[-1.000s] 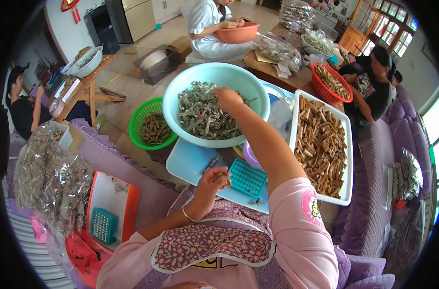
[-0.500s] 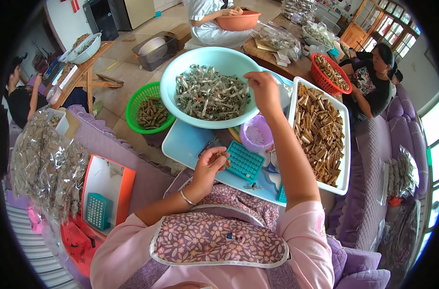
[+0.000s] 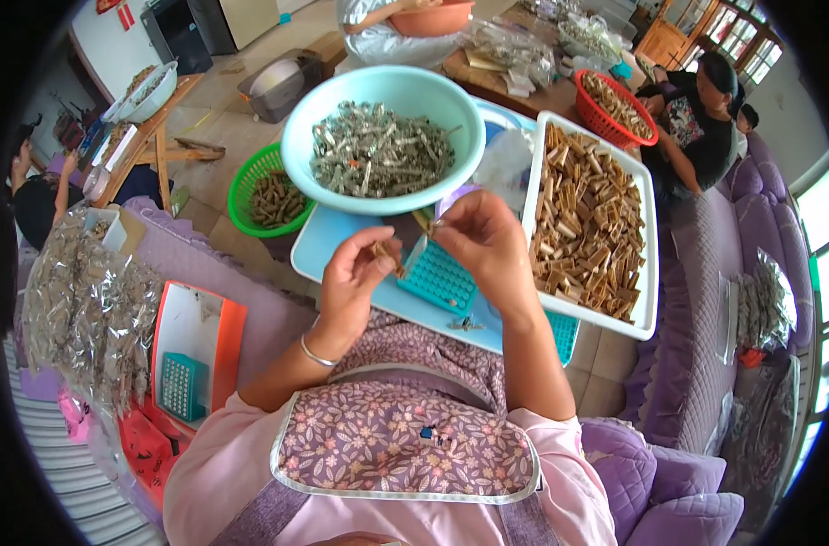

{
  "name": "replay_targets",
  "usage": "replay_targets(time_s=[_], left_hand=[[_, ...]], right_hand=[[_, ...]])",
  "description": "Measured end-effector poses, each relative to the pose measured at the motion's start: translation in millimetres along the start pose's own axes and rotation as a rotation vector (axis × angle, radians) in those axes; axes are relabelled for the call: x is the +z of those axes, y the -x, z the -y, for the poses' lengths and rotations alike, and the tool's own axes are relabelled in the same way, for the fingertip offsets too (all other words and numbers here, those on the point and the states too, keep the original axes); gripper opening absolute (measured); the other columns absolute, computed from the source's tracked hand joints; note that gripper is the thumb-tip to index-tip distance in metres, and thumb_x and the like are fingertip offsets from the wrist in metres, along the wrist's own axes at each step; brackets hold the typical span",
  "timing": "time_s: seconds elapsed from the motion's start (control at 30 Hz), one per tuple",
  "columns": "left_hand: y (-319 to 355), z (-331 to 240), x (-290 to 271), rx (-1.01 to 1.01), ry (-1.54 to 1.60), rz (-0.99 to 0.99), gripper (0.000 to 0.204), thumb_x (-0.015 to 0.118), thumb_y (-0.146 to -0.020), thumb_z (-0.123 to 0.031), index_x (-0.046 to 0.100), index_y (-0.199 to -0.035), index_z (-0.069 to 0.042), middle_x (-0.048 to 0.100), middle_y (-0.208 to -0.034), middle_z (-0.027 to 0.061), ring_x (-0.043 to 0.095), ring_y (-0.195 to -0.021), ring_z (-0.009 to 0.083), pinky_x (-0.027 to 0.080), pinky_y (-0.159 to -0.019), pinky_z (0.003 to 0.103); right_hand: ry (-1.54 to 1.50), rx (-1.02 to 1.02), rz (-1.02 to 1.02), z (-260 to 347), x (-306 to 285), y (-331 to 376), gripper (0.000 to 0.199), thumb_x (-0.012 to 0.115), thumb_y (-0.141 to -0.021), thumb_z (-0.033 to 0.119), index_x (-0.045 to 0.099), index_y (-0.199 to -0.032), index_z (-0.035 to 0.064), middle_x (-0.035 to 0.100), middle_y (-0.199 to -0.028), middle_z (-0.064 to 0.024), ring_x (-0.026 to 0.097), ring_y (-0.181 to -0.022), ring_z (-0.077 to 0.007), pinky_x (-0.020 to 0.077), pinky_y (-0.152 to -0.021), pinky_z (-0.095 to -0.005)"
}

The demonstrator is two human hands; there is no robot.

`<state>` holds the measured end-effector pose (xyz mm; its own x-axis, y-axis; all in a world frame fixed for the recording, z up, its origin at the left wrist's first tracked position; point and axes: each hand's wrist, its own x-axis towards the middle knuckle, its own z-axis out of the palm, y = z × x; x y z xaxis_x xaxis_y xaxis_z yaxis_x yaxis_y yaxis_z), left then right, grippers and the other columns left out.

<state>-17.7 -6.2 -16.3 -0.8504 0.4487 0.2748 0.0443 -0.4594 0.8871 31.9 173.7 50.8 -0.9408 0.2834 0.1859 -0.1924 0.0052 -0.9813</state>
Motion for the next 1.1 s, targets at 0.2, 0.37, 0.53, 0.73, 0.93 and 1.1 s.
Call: replay_targets(time_s=[0.2,0.37,0.53,0.73,0.93,1.1], left_hand=[[-1.3,1.4,8.4,-0.073,-0.135,0.176,0.028,0.064,-0.089,-0.005,0.059,-0.116,-0.001,0.062,-0.096,0.0031,0.057,-0.085,0.0092,0.048,-0.077,0.023],[2.4,13.8,13.6,-0.078,-0.094,-0.027,0.016,0.064,-0.086,0.002,0.061,-0.101,-0.001,0.063,-0.090,0.0017,0.059,-0.078,0.0069,0.049,-0.070,0.022],[11.7,30.4,8.9,-0.052,-0.109,-0.027,0.018,0.060,-0.088,0.002,0.060,-0.106,-0.001,0.059,-0.092,0.0006,0.056,-0.084,0.0060,0.048,-0.072,0.022],[19.2,39.6,6.1,-0.014,-0.198,-0.067,0.013,0.066,-0.082,-0.004,0.063,-0.094,-0.002,0.064,-0.079,0.0084,0.064,-0.074,0.0174,0.049,-0.066,0.031],[20.6,29.5,0.8,0.038,-0.404,0.003,0.021,0.070,-0.082,-0.008,0.064,-0.101,-0.005,0.064,-0.091,0.0080,0.064,-0.085,0.0205,0.050,-0.074,0.033],[18.7,38.6,-4.0,0.060,-0.323,0.007,0.028,0.072,-0.079,-0.006,0.063,-0.105,-0.003,0.063,-0.088,0.0065,0.062,-0.079,0.0157,0.050,-0.070,0.030]], right_hand=[[-0.170,0.136,0.097,-27.2,2.4,30.2,0.019,0.067,-0.085,-0.001,0.053,-0.095,0.0040,0.061,-0.088,-0.0033,0.058,-0.075,-0.0089,0.0485,-0.068,-0.0220],[-0.360,0.067,-0.013,-48.9,24.6,41.7,0.015,0.063,-0.087,-0.002,0.054,-0.099,0.0006,0.062,-0.097,-0.0074,0.061,-0.088,-0.0146,0.0505,-0.081,-0.0274],[-0.195,0.031,-0.077,-66.6,30.0,51.3,0.021,0.061,-0.084,-0.008,0.058,-0.102,0.0013,0.061,-0.102,-0.0047,0.059,-0.093,-0.0124,0.0492,-0.085,-0.0254],[-0.230,0.092,0.044,-81.3,18.2,52.2,0.016,0.061,-0.086,-0.005,0.057,-0.099,0.0031,0.062,-0.094,-0.0040,0.059,-0.082,-0.0110,0.0484,-0.075,-0.0235],[-0.458,0.235,0.010,-88.3,12.8,53.2,0.011,0.057,-0.091,-0.002,0.055,-0.099,0.0041,0.062,-0.100,-0.0072,0.062,-0.092,-0.0155,0.0516,-0.078,-0.0268],[-0.338,0.352,-0.041,-77.7,19.7,57.5,0.009,0.055,-0.091,0.001,0.055,-0.097,0.0075,0.056,-0.084,-0.0012,0.056,-0.070,-0.0085,0.0439,-0.057,-0.0206]])
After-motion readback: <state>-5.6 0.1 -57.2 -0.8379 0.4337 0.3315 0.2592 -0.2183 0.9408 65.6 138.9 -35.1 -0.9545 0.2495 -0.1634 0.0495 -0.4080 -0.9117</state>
